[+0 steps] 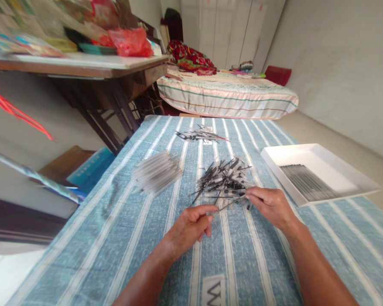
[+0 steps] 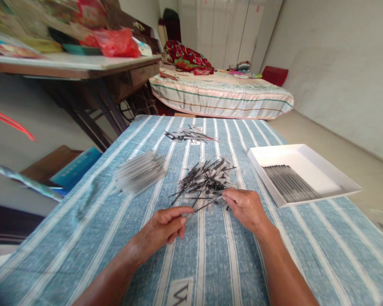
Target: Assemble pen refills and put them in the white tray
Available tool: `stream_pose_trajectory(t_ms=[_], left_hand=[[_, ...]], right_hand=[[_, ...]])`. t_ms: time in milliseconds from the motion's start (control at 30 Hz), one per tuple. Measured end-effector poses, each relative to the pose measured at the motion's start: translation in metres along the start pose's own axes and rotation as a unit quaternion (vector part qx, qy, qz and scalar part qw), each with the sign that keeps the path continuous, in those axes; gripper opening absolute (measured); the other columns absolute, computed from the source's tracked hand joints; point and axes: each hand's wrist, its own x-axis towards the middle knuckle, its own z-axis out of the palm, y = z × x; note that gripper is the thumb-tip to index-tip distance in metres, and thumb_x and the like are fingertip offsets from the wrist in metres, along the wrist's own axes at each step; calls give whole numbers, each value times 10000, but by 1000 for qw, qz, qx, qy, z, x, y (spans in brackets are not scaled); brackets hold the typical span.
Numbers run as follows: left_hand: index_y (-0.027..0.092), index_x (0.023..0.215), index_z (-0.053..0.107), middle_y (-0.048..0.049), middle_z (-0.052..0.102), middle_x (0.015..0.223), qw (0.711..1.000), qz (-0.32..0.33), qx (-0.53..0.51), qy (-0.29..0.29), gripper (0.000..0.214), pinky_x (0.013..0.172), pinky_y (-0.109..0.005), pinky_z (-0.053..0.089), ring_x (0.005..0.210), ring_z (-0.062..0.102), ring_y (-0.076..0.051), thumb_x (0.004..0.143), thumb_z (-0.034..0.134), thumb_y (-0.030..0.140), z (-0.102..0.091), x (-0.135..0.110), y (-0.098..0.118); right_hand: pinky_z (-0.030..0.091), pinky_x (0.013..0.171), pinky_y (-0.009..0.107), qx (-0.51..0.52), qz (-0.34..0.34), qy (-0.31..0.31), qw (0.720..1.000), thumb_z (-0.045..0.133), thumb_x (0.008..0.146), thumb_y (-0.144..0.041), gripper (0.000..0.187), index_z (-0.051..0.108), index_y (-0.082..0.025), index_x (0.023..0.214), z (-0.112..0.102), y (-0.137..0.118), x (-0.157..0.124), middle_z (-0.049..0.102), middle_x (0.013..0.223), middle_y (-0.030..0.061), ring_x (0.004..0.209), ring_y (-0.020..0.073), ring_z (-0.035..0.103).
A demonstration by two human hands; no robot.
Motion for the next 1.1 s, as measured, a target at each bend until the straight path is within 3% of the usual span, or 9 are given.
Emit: stream_pose_trajectory(t_ms=[200, 533, 767, 867, 933, 1000, 1100], left_hand=[[160, 1110, 616, 28, 559, 509, 1000, -8, 10, -27, 379, 441, -213, 277, 416, 357, -79, 773, 505, 292, -2, -2, 1], [161, 1148, 587, 24, 576, 528, 998, -35, -23, -52, 406, 425, -208, 248, 403, 349, -72, 778, 504, 306, -2, -4, 4], [153, 1101, 615, 23, 566, 521, 999, -21, -23, -41, 378, 429, -212, 266, 414, 368, -75, 768, 527, 310, 0, -2, 1], [164, 1127, 603, 20, 576, 535, 997, -7, -63, -43, 399, 423, -211, 264, 415, 380, -73, 768, 546, 328, 0, -2, 2], [174, 1155, 586, 16, 585, 549, 993, 15, -110, -38, 416, 416, -208, 254, 410, 378, -68, 775, 552, 337, -1, -3, 4], [179, 1165, 578, 11, 593, 562, 986, 44, -159, -23, 411, 414, -203, 248, 409, 377, -62, 783, 556, 330, -3, -5, 5], [184, 1171, 569, 5, 602, 576, 975, 72, -211, -3, 385, 414, -196, 234, 411, 373, -51, 805, 547, 303, -4, -7, 7]], right_hand=[[444, 626, 212, -15, -6, -17, 1000, 442, 878, -267, 238, 670, -207, 846, 2, 2, 1, 697, 721, 20, 621, 140, 636], [422, 599, 214, -65, -19, 12, 998, 436, 887, -274, 243, 663, -196, 851, 3, -1, 0, 684, 699, 26, 608, 139, 621], [421, 572, 230, -41, -108, 17, 993, 420, 899, -220, 257, 661, -187, 816, 13, -28, 2, 645, 643, 36, 572, 133, 589], [440, 567, 234, 11, -155, 18, 988, 445, 886, -205, 214, 659, -204, 892, 16, -44, 3, 647, 652, 26, 567, 130, 588], [461, 577, 229, 48, -137, 46, 988, 474, 873, -228, 202, 638, -203, 989, 14, -47, 3, 672, 701, 25, 578, 127, 599], [468, 571, 219, 63, -70, 80, 992, 496, 860, -253, 212, 627, -196, 1016, 10, -42, 3, 690, 734, 23, 571, 121, 608], [453, 556, 222, 16, 23, 44, 999, 497, 850, -269, 175, 654, -210, 901, 9, -27, 3, 690, 693, 5, 561, 129, 617]])
